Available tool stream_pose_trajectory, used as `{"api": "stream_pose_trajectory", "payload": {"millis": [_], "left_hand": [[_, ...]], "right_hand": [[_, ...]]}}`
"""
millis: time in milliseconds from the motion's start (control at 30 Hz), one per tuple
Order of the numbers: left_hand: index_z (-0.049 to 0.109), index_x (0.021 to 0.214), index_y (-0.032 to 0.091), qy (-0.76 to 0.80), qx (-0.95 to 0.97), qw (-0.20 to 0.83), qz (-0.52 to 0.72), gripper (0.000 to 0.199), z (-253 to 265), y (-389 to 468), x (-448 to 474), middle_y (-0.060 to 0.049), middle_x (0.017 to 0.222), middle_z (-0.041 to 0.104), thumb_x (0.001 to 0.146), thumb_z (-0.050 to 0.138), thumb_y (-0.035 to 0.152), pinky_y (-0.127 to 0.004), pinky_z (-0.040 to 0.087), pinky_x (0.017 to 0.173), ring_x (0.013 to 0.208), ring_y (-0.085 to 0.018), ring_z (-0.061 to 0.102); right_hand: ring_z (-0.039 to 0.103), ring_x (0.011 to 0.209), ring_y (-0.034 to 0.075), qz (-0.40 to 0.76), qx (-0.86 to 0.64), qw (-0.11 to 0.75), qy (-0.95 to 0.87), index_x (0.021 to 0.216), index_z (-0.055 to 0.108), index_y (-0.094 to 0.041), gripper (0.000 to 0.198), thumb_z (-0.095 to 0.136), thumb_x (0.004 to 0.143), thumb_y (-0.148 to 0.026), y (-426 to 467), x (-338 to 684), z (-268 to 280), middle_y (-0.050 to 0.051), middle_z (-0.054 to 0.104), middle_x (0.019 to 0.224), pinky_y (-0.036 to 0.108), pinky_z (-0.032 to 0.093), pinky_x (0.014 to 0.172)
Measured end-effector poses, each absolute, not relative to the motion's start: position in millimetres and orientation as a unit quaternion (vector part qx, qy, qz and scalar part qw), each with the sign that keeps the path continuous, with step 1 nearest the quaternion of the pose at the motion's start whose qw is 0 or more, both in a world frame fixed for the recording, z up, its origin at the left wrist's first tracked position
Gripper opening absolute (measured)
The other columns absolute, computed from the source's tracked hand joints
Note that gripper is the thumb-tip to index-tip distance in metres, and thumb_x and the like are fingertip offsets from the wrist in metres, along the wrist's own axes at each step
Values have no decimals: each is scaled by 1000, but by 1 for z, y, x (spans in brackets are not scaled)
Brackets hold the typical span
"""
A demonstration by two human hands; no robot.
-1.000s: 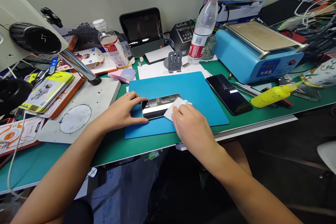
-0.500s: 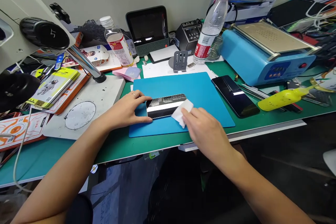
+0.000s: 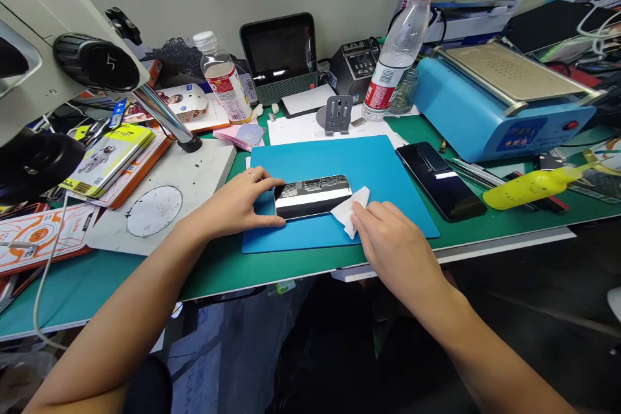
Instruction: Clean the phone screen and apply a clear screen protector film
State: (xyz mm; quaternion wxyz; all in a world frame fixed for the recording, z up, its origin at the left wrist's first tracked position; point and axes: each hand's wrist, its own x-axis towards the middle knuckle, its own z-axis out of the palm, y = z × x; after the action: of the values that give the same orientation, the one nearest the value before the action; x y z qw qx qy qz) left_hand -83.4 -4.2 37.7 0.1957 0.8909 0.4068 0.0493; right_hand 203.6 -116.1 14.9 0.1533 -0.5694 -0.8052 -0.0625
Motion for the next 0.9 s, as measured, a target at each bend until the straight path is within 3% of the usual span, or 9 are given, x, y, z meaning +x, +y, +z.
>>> {"api": "stream_pose_trajectory", "payload": {"millis": [333, 567, 900], "left_hand": [[56, 145, 25, 409, 890, 199, 38, 77, 38, -4, -83, -12, 128, 56, 84, 66, 72, -48, 50, 101, 114, -32, 58], [57, 143, 27, 401, 893, 199, 55, 74, 36, -4, -83, -11, 125, 57, 84, 67, 71, -48, 50, 101, 113, -32, 59], [58, 141, 23, 402, 893, 194, 54, 75, 37, -4, -82, -12, 124, 57, 84, 68, 70, -48, 49, 101, 112, -32, 59]], "right_hand": [[55, 76, 24, -101, -534, 97, -834, 104, 74, -9, 22, 52, 101, -13, -104, 200, 27, 9, 68, 82, 36, 40, 68], [59, 88, 27, -37, -547, 65, -834, 101, 73, -10, 35, 48, 107, -32, -80, 173, 35, 13, 72, 92, 38, 40, 74], [56, 87, 24, -17, -516, 63, -854, 102, 75, -15, 30, 48, 107, -27, -56, 162, 39, 10, 70, 92, 35, 37, 69]]}}
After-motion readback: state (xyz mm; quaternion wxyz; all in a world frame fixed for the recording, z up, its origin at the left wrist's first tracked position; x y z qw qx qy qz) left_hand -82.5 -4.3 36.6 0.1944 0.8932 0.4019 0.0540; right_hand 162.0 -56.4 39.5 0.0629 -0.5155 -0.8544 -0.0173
